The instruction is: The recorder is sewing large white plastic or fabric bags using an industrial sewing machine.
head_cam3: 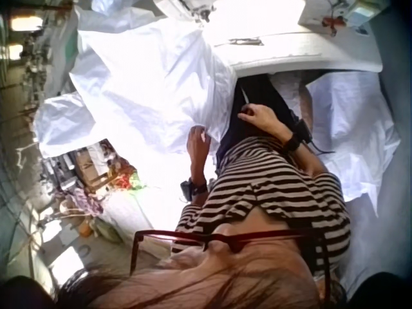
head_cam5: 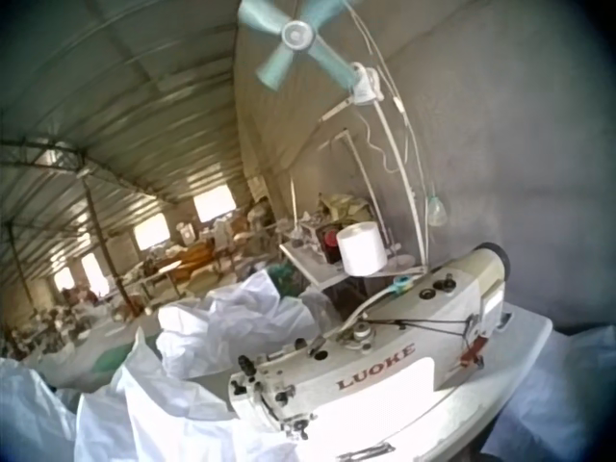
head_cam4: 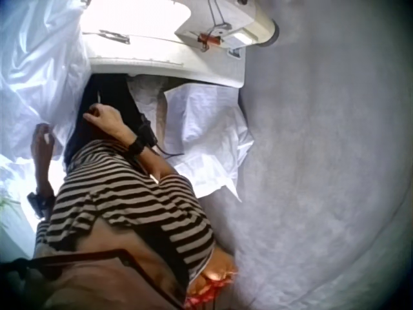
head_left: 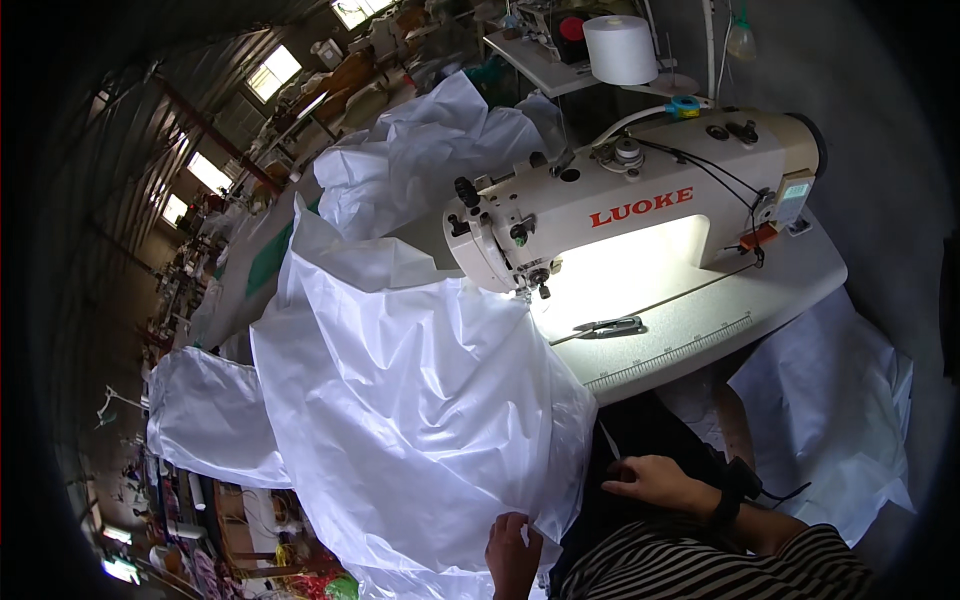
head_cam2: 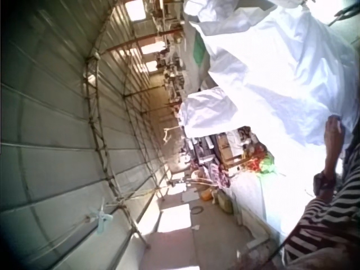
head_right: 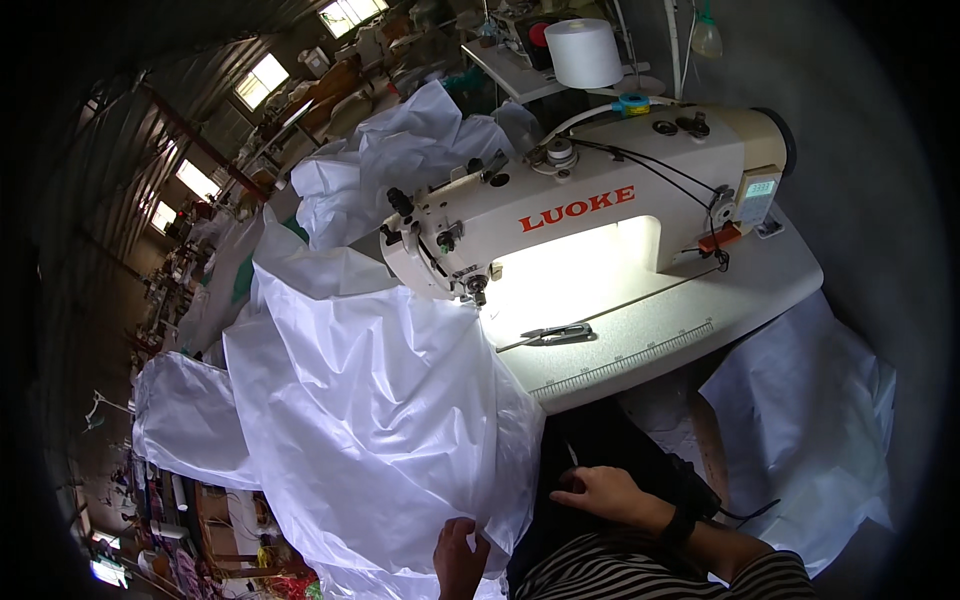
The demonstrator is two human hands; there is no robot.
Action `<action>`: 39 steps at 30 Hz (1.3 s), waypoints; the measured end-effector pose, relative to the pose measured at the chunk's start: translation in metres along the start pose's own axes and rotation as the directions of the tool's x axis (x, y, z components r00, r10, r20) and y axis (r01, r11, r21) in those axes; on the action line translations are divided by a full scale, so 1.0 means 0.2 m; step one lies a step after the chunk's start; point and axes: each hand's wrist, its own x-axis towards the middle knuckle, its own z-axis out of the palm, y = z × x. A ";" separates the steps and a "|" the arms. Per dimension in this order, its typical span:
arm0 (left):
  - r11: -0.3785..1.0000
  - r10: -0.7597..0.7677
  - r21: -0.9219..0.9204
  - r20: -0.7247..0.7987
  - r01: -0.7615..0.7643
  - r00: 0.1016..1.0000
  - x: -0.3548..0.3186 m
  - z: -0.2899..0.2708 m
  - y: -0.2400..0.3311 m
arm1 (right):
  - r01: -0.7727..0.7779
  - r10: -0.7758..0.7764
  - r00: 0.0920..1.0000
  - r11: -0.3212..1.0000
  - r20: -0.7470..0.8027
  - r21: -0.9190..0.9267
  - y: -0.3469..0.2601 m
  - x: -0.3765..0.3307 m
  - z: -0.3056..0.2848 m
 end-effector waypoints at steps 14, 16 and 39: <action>0.879 -0.095 -0.394 0.405 0.267 0.909 -0.04 -0.17 0.11 | 0.604 -0.631 0.764 0.772 0.132 0.198 -0.20 -0.09 0.32; 0.811 -0.106 -0.486 0.426 0.326 0.899 -0.04 -0.14 0.09 | 0.701 -0.711 0.701 0.702 0.064 0.126 -0.23 -0.09 0.36; 0.993 -0.119 0.012 0.084 0.118 0.989 -0.02 -0.28 0.15 | 0.482 -0.677 0.463 0.734 0.572 0.479 -0.37 -0.03 0.41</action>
